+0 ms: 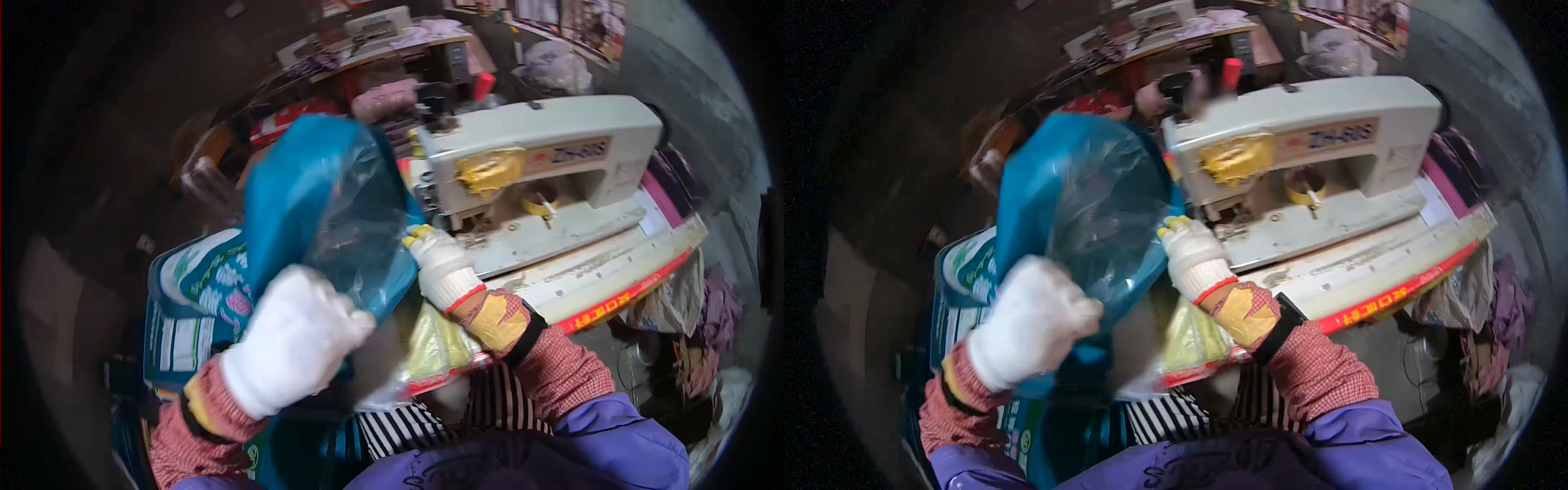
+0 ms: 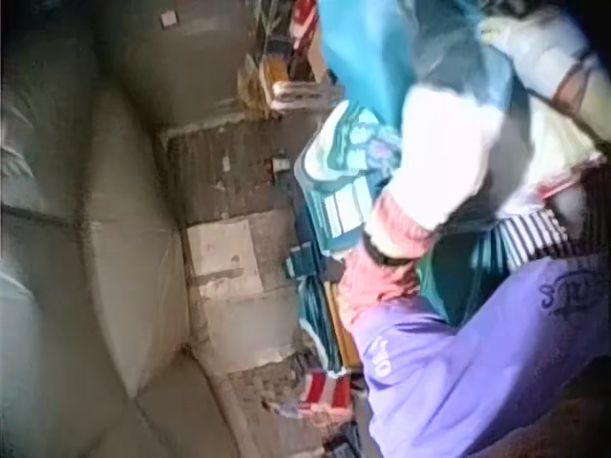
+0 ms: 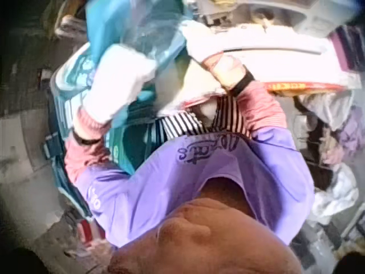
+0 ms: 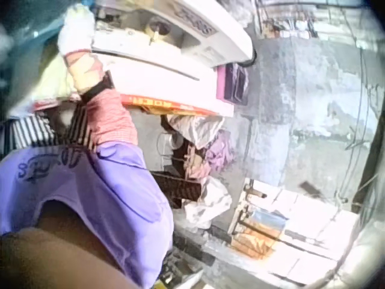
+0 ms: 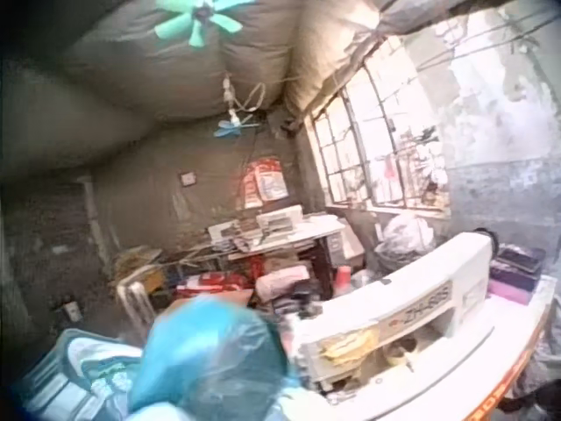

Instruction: Using a heat-sealing machine to seal plastic inner liners inside larger fertilizer sacks.

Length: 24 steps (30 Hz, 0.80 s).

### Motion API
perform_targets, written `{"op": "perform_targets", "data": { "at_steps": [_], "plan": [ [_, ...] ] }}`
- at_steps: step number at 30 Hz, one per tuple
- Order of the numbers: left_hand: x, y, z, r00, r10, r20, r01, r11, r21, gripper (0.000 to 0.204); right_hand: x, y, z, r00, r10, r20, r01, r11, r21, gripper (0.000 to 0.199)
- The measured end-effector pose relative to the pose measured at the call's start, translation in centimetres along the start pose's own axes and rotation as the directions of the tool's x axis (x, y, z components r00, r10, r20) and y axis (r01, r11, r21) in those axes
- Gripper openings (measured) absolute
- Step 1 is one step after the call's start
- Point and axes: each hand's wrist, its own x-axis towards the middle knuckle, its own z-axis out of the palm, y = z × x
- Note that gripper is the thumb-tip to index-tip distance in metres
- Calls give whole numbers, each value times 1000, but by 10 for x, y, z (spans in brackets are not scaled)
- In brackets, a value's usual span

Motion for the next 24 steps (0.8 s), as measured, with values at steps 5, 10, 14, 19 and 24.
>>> {"op": "perform_targets", "data": {
  "at_steps": [5,10,14,19,24],
  "plan": [
    [-60,-60,-13,513,84,-854,350,888,298,27,17,-70,-47,985,56,161,-93,968,233,23],
    [-113,-84,93,619,-598,-509,290,777,-559,79,-4,-75,-66,968,132,212,-242,700,672,25],
    [-125,-72,164,745,-551,-376,498,834,-235,82,-23,-49,-98,912,320,256,-302,104,948,22],
    [-111,-75,235,530,-753,-390,759,626,-178,11,-60,-11,-99,943,298,147,-236,290,928,41],
    [-110,-69,257,560,-744,-364,778,624,-79,12,-98,65,-38,995,10,-100,36,896,443,37]
  ]
}}
